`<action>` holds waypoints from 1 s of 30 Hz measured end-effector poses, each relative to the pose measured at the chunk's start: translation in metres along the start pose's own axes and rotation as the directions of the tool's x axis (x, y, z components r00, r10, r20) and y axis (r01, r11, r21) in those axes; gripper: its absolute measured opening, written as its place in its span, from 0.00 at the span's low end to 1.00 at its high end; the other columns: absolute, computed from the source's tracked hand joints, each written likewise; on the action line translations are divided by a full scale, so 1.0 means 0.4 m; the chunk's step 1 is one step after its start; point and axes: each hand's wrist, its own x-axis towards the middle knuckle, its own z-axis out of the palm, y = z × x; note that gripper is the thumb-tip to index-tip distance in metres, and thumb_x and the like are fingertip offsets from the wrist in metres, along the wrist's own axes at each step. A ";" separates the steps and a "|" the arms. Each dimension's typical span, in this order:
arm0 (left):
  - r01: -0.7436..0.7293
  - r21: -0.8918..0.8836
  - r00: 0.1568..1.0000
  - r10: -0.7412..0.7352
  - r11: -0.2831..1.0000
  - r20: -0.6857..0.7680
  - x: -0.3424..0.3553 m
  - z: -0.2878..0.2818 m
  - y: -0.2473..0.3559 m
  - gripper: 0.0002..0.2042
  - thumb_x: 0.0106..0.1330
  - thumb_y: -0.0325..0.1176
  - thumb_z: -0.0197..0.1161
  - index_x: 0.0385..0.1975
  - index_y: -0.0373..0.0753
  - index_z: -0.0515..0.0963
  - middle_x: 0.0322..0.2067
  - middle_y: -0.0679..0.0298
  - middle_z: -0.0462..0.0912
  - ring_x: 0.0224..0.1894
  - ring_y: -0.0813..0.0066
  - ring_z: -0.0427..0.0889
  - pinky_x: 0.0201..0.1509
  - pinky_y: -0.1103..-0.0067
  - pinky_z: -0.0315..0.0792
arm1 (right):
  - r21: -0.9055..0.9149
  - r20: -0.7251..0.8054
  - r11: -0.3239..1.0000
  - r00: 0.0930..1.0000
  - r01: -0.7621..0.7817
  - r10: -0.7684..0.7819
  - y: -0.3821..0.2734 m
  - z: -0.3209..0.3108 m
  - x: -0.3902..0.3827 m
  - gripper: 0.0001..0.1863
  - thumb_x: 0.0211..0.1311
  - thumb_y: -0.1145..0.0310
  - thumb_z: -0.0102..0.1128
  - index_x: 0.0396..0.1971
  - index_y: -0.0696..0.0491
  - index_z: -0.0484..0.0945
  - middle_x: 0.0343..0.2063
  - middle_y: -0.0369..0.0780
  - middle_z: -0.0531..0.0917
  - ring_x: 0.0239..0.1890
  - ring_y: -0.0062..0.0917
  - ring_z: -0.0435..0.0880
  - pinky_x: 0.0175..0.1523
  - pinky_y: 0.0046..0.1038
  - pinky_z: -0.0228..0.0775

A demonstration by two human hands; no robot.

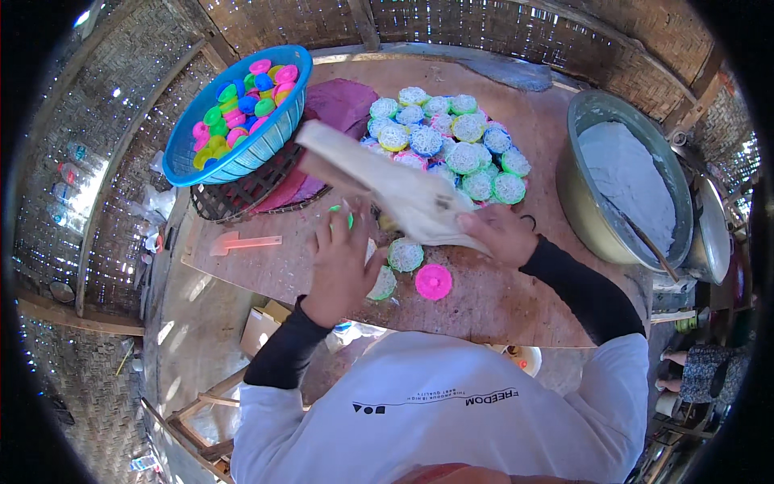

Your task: The person scoops a white dough-like mixture from a large bowl and places it into small, colorful plastic molds. They use a wooden tool to press the mixture into the molds and then remove the formed round cakes, placing them onto a woven tray. The process is repeated continuously with different colored molds.

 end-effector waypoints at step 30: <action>-0.272 -0.631 0.817 0.521 0.726 0.247 0.157 -0.243 0.052 0.17 0.45 0.38 0.70 0.34 0.39 0.78 0.31 0.61 0.81 0.35 0.69 0.80 0.41 0.72 0.72 | 0.504 -0.549 0.567 0.749 0.651 -0.371 -0.352 -0.243 -0.227 0.14 0.60 0.71 0.48 0.46 0.51 0.64 0.32 0.40 0.73 0.32 0.25 0.75 0.35 0.28 0.69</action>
